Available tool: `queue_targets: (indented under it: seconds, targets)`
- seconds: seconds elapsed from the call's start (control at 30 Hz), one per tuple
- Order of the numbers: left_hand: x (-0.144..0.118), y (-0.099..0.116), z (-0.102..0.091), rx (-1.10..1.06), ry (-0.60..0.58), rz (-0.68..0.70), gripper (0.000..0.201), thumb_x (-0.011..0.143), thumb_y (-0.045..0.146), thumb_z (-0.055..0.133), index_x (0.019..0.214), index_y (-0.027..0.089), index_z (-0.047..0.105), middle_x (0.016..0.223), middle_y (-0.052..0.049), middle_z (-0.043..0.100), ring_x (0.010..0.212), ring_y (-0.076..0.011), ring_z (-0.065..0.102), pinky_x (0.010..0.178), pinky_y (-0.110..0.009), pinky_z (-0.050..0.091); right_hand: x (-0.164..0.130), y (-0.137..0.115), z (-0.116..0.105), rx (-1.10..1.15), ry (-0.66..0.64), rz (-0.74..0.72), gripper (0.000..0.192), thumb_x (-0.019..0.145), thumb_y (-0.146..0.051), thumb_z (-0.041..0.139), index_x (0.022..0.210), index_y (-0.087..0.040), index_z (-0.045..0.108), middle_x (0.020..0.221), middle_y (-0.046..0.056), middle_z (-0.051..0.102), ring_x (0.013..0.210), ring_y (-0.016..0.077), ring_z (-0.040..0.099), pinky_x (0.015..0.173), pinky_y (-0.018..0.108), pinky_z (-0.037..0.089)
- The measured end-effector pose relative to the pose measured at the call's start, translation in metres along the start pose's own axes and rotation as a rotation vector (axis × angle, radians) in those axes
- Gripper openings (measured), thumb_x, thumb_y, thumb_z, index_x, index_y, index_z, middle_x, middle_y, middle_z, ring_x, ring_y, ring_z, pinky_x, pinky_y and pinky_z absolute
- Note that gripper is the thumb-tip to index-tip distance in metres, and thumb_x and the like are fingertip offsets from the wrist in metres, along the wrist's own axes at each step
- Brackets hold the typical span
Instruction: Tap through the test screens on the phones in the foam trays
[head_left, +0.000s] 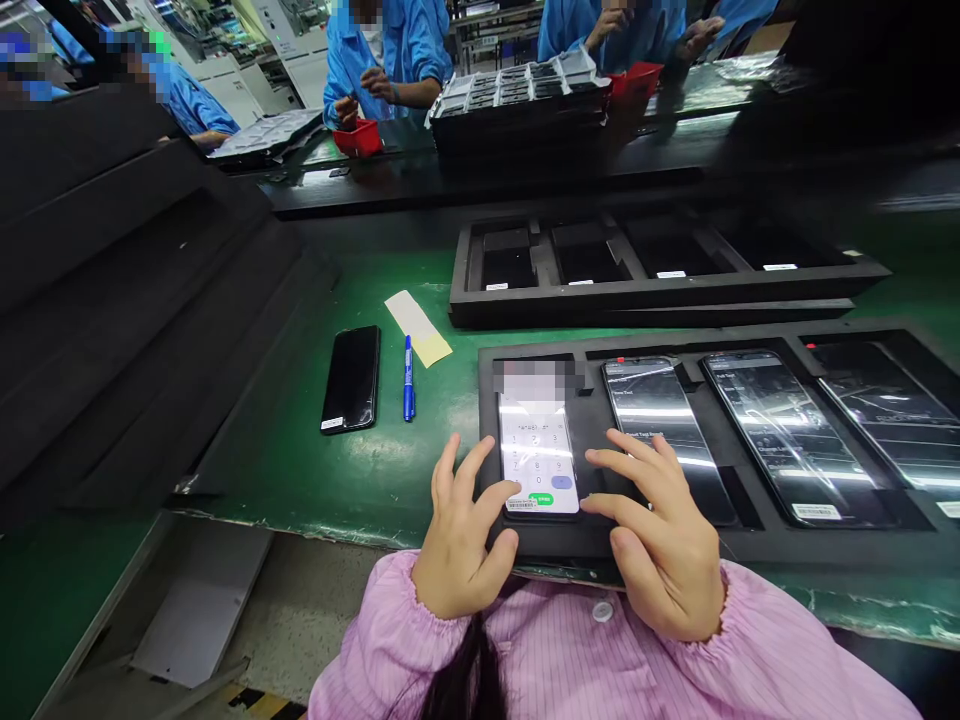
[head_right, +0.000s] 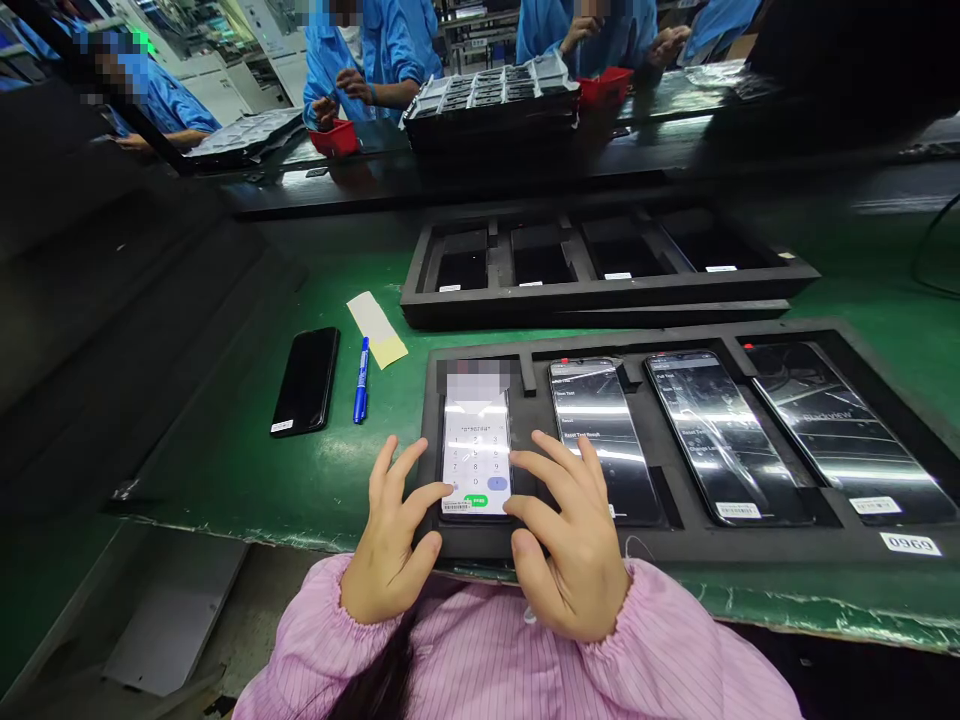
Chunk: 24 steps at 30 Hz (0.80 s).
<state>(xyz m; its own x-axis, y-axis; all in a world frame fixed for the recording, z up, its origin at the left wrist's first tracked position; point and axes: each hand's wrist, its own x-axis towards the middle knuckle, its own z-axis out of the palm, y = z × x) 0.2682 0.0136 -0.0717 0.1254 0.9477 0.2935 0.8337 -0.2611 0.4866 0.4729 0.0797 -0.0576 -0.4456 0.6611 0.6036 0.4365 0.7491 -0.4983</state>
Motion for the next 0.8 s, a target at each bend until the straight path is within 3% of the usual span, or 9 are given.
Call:
queue_targets:
  seconds: [0.13,0.3,0.37,0.63,0.8]
  targets:
    - [-0.001,0.000,0.000,-0.001,-0.007,-0.005,0.032,0.086,0.025,0.037,0.116,0.021,0.049,0.147,-0.011,0.021,0.139,-0.0371,0.003,0.105,-0.062,0.022,0.004,-0.001,0.001,-0.103,-0.063,0.075,0.025,0.084,-0.019,0.040,0.085,-0.018,0.064,0.115,0.011,0.059,0.123,0.0310,0.045,0.104,0.061,0.027]
    - [-0.001,0.000,0.001,0.005,-0.007,-0.039,0.032,0.087,0.027,0.037,0.116,0.022,0.049,0.149,-0.011,0.018,0.140,-0.0361,0.003,0.106,-0.062,0.021,0.022,-0.004,0.007,-0.411,-0.295,0.201,0.038,0.090,-0.033,0.036,0.119,-0.017,0.058,0.134,0.016,0.047,0.129,0.0403,0.032,0.090,0.067,0.037]
    - [-0.001,-0.001,0.002,0.007,-0.005,-0.058,0.033,0.087,0.027,0.037,0.117,0.021,0.049,0.150,-0.010,0.016,0.140,-0.0359,0.003,0.106,-0.062,0.021,0.027,-0.005,0.010,-0.481,-0.344,0.205,0.041,0.091,-0.036,0.036,0.122,-0.018,0.057,0.137,0.016,0.043,0.131,0.0421,0.029,0.090,0.068,0.037]
    - [-0.002,-0.001,0.003,0.008,-0.016,-0.058,0.033,0.087,0.027,0.037,0.117,0.022,0.048,0.150,-0.010,0.013,0.140,-0.0356,0.001,0.106,-0.063,0.021,0.025,-0.004,0.014,-0.530,-0.357,0.209,0.043,0.092,-0.036,0.034,0.124,-0.017,0.055,0.139,0.016,0.041,0.131,0.0429,0.028,0.090,0.068,0.037]
    - [-0.001,0.000,0.002,0.004,-0.003,-0.045,0.032,0.088,0.025,0.036,0.116,0.021,0.049,0.150,-0.010,0.014,0.140,-0.0358,0.001,0.105,-0.063,0.022,0.023,-0.003,0.013,-0.485,-0.297,0.221,0.040,0.091,-0.033,0.035,0.121,-0.018,0.056,0.137,0.015,0.042,0.131,0.0420,0.029,0.089,0.068,0.038]
